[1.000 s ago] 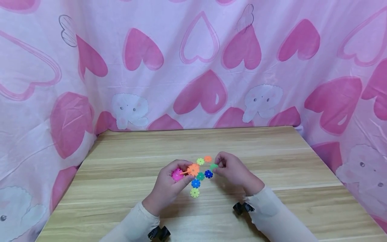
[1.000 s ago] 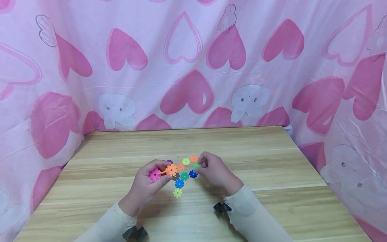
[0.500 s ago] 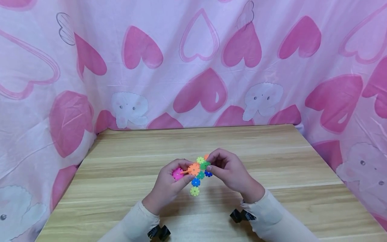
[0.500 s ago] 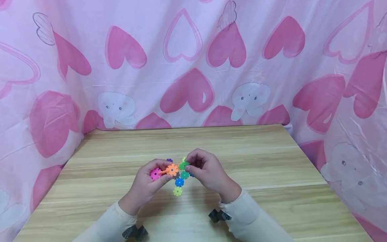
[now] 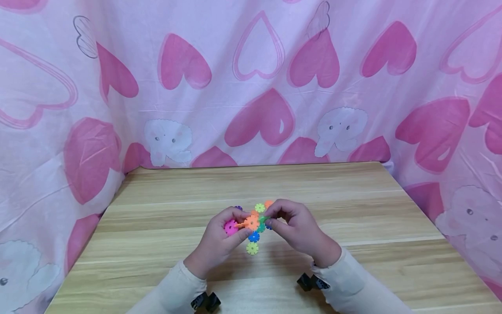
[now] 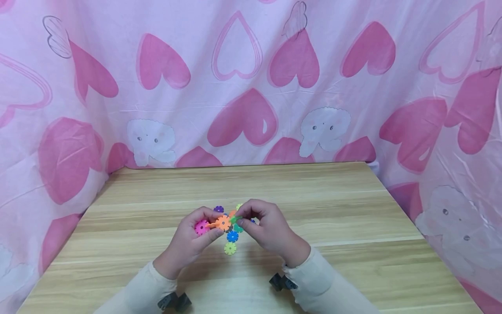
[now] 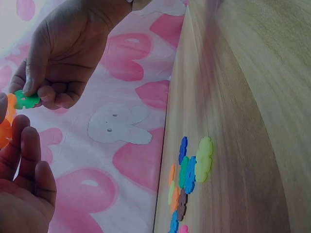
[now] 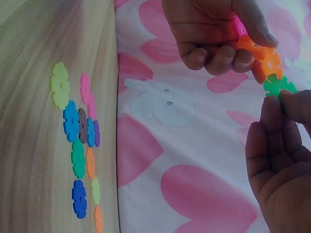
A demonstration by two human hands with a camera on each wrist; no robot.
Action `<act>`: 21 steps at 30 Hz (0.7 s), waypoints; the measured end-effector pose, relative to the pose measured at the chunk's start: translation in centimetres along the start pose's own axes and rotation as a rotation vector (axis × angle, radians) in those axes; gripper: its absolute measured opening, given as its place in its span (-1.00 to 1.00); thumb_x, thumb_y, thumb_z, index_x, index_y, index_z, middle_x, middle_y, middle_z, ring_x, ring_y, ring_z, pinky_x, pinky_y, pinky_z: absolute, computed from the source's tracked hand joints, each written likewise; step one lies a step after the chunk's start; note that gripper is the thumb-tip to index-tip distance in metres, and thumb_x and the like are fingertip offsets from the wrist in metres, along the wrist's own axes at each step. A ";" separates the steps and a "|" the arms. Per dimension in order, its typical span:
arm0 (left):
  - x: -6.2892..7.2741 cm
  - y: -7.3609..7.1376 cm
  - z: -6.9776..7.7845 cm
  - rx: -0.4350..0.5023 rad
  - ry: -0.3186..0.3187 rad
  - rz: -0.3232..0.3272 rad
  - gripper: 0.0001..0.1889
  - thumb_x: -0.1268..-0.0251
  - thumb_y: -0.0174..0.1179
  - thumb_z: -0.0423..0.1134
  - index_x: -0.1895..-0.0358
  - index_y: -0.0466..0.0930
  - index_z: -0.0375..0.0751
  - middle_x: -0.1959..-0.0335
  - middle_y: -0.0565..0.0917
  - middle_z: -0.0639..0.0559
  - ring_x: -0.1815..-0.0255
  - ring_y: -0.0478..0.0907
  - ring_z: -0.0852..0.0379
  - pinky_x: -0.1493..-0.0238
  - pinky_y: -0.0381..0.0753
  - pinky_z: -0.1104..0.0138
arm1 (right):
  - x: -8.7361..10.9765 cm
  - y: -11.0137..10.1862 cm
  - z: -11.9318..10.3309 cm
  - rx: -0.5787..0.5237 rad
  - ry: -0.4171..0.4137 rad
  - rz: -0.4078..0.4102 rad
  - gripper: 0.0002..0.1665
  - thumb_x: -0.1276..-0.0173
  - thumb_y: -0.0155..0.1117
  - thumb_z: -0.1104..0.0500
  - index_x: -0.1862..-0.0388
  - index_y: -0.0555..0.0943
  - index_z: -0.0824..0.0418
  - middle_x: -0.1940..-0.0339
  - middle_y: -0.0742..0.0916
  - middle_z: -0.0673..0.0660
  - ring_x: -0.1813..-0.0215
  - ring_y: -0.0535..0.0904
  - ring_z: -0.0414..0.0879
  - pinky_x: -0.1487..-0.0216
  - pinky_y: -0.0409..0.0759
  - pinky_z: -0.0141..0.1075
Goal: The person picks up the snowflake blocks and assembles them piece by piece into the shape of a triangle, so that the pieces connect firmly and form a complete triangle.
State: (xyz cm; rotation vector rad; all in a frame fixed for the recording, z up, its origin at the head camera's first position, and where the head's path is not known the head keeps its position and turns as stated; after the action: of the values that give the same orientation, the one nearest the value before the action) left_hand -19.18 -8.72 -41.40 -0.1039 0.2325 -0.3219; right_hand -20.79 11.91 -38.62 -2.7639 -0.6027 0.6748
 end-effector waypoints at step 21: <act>-0.1 -0.1 -0.5 -0.029 -0.049 0.011 -0.69 -0.41 0.41 -0.24 -0.12 0.60 -0.13 -0.09 0.60 -0.10 0.01 0.67 -0.04 0.01 0.78 0.32 | -0.2 -0.3 0.3 0.112 -0.026 -0.015 -0.72 -0.40 0.40 0.39 0.01 0.72 0.09 0.13 0.75 0.04 0.22 0.62 -0.06 0.16 0.73 -0.27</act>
State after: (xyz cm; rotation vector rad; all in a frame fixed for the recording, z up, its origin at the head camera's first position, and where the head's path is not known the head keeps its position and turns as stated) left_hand -19.43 -8.81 -41.81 -0.1394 0.1889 -0.3052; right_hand -21.17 12.09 -38.70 -2.6488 -0.5715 0.7199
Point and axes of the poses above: each hand's wrist, its own x-axis away from the middle knuckle, its own y-axis out of the palm, z = x × y, the point moved 4 cm from there along -x, towards the middle knuckle
